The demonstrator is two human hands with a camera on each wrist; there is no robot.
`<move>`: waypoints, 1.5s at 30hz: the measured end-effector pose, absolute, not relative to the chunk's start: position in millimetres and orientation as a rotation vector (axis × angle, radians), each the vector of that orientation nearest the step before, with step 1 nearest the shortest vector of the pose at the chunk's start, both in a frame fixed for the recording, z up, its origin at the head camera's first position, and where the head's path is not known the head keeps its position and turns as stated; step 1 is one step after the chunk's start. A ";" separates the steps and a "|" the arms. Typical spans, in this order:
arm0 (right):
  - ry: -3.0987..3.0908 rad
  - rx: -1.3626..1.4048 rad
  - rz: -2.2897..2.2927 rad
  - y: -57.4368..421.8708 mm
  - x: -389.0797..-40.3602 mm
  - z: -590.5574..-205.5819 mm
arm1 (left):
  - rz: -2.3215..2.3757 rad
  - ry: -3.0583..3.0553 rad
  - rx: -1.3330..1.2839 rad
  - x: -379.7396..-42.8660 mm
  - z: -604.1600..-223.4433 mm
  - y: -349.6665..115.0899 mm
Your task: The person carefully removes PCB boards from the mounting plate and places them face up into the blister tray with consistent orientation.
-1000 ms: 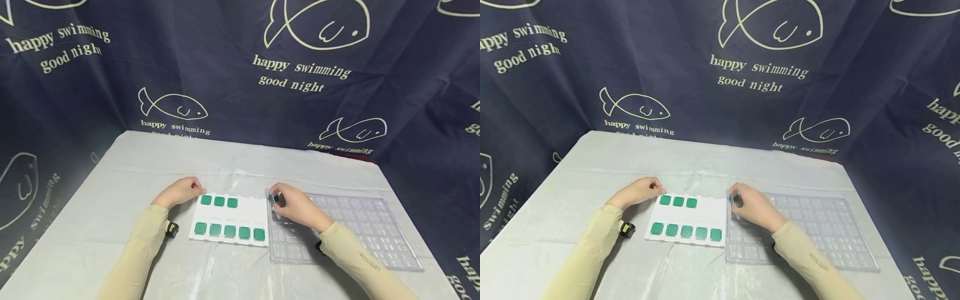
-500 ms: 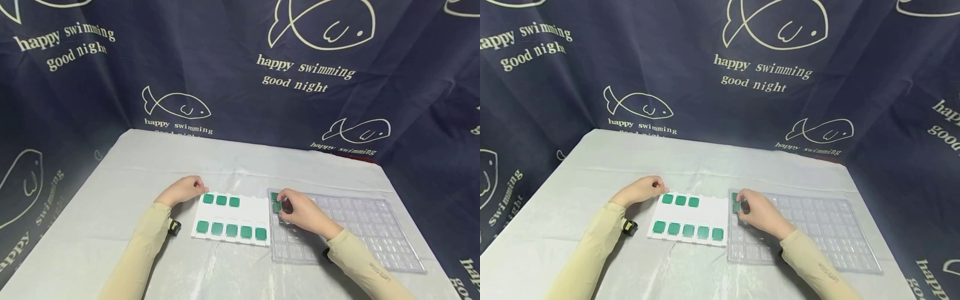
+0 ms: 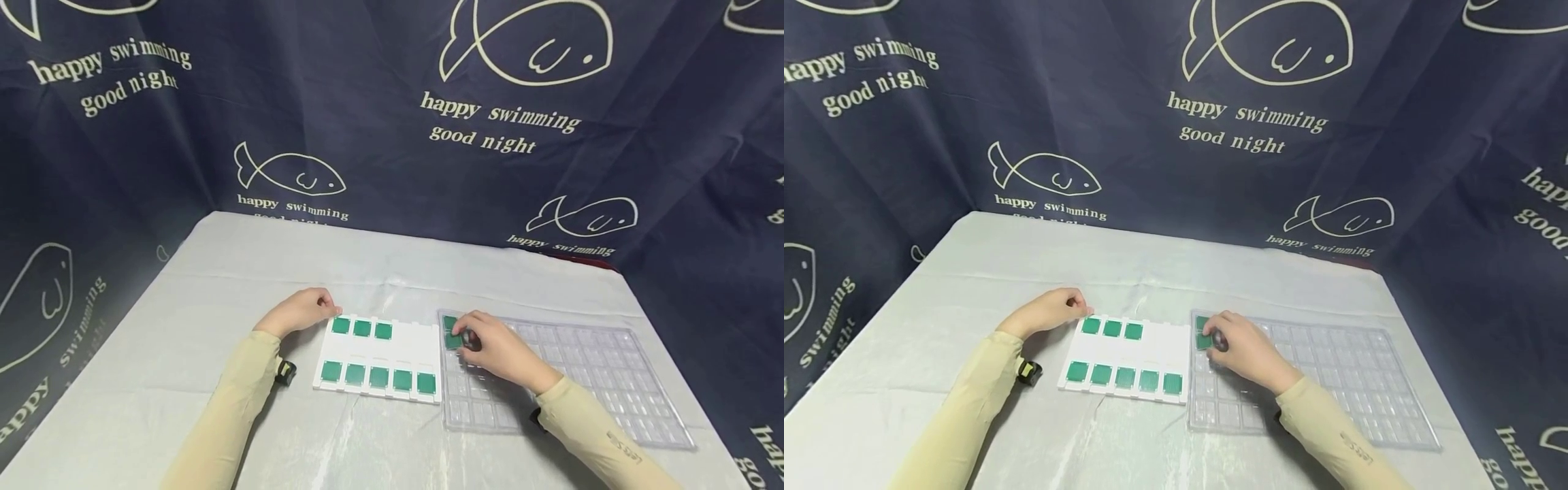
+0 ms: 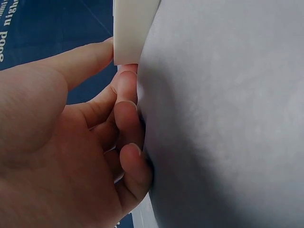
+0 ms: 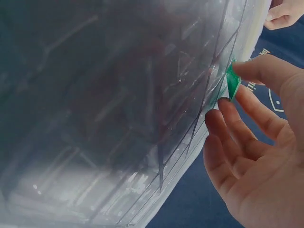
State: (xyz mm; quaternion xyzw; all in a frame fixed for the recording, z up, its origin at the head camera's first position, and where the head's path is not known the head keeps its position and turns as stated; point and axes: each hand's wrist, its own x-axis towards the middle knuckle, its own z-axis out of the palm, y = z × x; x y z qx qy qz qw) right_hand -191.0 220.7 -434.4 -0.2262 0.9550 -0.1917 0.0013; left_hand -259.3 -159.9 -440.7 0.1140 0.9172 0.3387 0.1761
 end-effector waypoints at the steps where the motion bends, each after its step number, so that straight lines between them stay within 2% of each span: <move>1: 3.001 -0.715 -0.592 220.6 -190.5 -434.1 | 0.961 2.595 0.320 -258.9 -440.8 -160.0; 13: 3.086 -0.720 -0.562 218.1 -190.1 -434.8 | 0.982 2.583 0.294 -255.9 -440.1 -160.3; 28: 3.141 -0.840 -0.167 206.7 -185.6 -435.6 | 0.984 2.588 0.315 -256.6 -440.3 -162.4; 45: 3.116 -0.737 -0.335 209.5 -189.9 -430.6 | 0.982 2.591 0.324 -259.2 -440.8 -160.1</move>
